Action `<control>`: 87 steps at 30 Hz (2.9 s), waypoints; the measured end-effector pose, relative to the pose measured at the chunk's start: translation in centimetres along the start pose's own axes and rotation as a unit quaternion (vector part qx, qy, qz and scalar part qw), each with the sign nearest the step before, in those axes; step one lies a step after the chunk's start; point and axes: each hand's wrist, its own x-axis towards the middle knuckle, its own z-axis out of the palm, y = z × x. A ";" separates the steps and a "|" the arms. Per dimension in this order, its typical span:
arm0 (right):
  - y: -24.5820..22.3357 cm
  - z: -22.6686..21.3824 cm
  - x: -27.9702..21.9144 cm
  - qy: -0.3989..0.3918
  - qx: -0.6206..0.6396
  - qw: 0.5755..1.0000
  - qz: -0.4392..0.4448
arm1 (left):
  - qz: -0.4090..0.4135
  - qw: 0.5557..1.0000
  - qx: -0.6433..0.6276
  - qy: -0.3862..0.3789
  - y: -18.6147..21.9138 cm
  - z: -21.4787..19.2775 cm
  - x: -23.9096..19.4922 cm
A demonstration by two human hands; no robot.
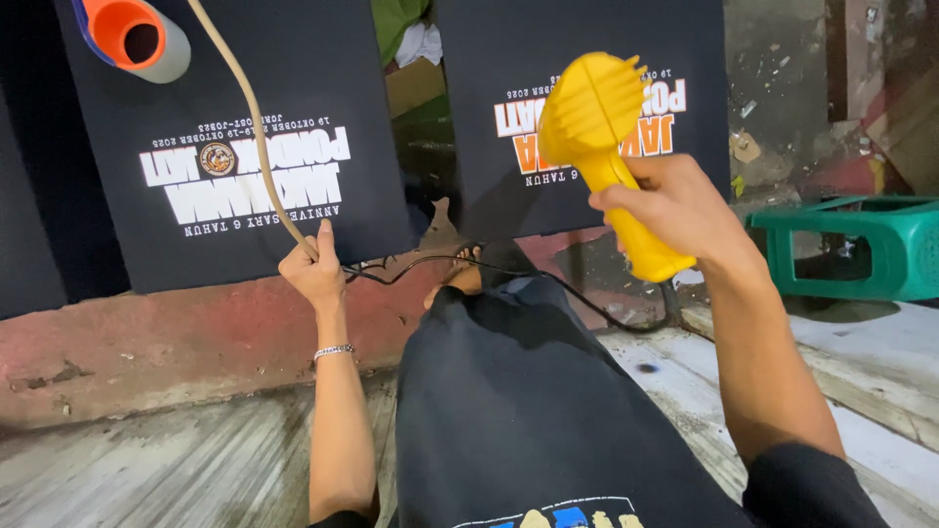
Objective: Using a heat gun to dry screen-printed designs on black t-shirts laid out on a production line.
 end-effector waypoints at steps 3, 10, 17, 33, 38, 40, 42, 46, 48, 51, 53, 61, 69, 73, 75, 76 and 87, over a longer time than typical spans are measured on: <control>-0.1 0.4 1.2 -0.016 0.053 0.998 -0.015 | 0.002 1.000 0.005 0.016 -0.3 0.2 -0.2; -0.2 -0.7 -0.4 0.017 0.006 1.000 -0.001 | -0.011 1.000 0.001 0.013 -1.1 0.2 -0.5; 1.1 -0.3 0.8 0.007 0.042 0.999 -0.005 | -0.036 0.999 -0.006 0.004 -1.0 -0.2 -0.2; 2.1 -1.7 -1.4 0.018 0.032 0.997 0.069 | -0.032 0.997 0.065 0.020 -1.9 -0.2 -0.6; 2.9 -1.1 1.4 0.054 0.035 0.998 0.024 | -0.033 0.999 0.031 0.029 -1.9 0.0 -0.3; 3.6 -1.6 1.0 0.065 0.034 0.997 0.013 | -0.034 0.999 0.030 0.021 -1.9 0.0 -0.5; 4.2 -2.3 -0.2 0.059 0.019 0.997 0.042 | -0.043 0.999 0.014 0.022 -1.9 0.1 -0.4; 2.7 -1.5 -0.2 0.036 0.070 0.996 0.047 | -0.045 0.998 -0.003 0.040 -1.3 0.3 -0.5; 1.9 -1.1 0.2 0.065 0.059 0.996 0.035 | -0.038 0.998 0.023 0.036 -1.0 0.3 -0.5; 2.2 -2.1 -0.4 0.065 0.073 0.994 0.040 | -0.036 0.999 0.023 0.033 -1.3 0.1 -0.4; 3.0 -2.4 -0.8 0.058 0.077 0.994 0.053 | -0.035 0.999 0.020 0.032 -1.6 0.2 -0.3; 3.8 -1.6 0.5 0.102 0.073 0.992 0.004 | -0.018 0.998 0.053 0.028 -3.0 -0.4 -0.3; 3.1 -1.5 0.5 0.083 0.176 0.981 0.000 | -0.017 0.998 0.057 0.035 -3.0 -0.3 -0.6; 3.2 -2.3 -1.2 0.096 0.143 0.985 0.002 | -0.008 0.998 0.061 0.030 -2.8 -1.3 -0.2; 3.7 -2.6 -1.2 0.069 0.157 0.985 0.026 | 0.022 0.996 0.090 0.008 -2.5 -0.8 -0.1; 3.6 -2.2 -0.8 0.074 0.159 0.984 0.028 | 0.023 0.996 0.086 0.004 -3.2 -1.4 -0.1; 6.0 -2.0 0.0 0.065 0.179 0.982 0.012 | -0.015 0.995 0.099 0.026 -2.8 -0.9 -0.5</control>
